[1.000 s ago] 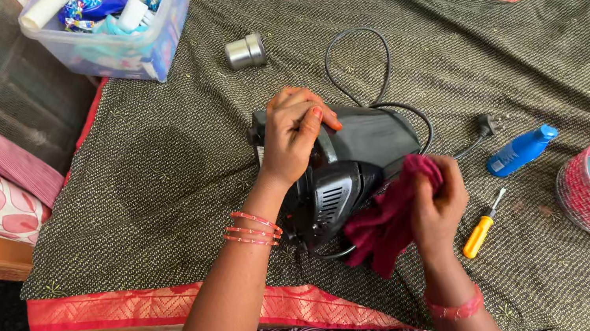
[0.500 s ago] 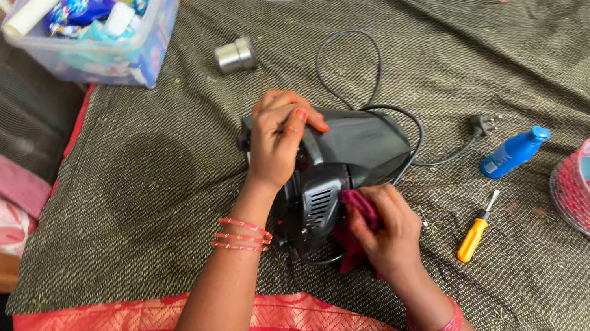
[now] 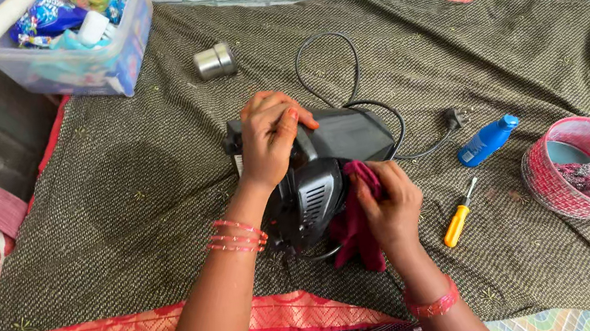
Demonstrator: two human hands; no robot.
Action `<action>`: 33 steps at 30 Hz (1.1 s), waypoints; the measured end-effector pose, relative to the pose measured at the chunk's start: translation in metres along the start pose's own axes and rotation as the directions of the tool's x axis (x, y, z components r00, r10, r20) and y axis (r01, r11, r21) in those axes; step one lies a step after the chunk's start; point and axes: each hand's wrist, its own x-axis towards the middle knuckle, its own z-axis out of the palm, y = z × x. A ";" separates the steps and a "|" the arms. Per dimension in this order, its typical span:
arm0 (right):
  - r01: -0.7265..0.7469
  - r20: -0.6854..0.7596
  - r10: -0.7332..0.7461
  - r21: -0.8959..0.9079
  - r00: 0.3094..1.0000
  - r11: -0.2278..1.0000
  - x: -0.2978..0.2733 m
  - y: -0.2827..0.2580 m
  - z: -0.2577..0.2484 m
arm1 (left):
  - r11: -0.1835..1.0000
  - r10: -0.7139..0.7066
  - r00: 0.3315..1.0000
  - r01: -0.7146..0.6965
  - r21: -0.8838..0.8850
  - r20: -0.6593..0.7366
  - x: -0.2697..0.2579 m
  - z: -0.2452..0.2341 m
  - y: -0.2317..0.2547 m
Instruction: The person unscrews the base of a black blender, wipes the motor housing with a red cloth, and uses a yellow-handled screwdriver to manipulate the internal components.
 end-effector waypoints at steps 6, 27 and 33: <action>0.030 0.080 -0.036 0.076 0.996 0.997 -0.003 0.003 -0.007 | 1.000 0.002 1.000 -0.002 0.021 -0.014 0.001 0.000 0.002; -0.128 -0.152 0.205 0.407 0.967 0.904 0.015 0.017 -0.006 | 0.999 0.012 1.000 -0.012 -0.045 -0.010 0.006 0.001 -0.011; 0.085 -0.038 -0.081 0.137 0.996 0.987 -0.005 -0.013 0.008 | 0.999 -0.014 1.000 0.014 -0.029 -0.027 0.005 0.002 -0.013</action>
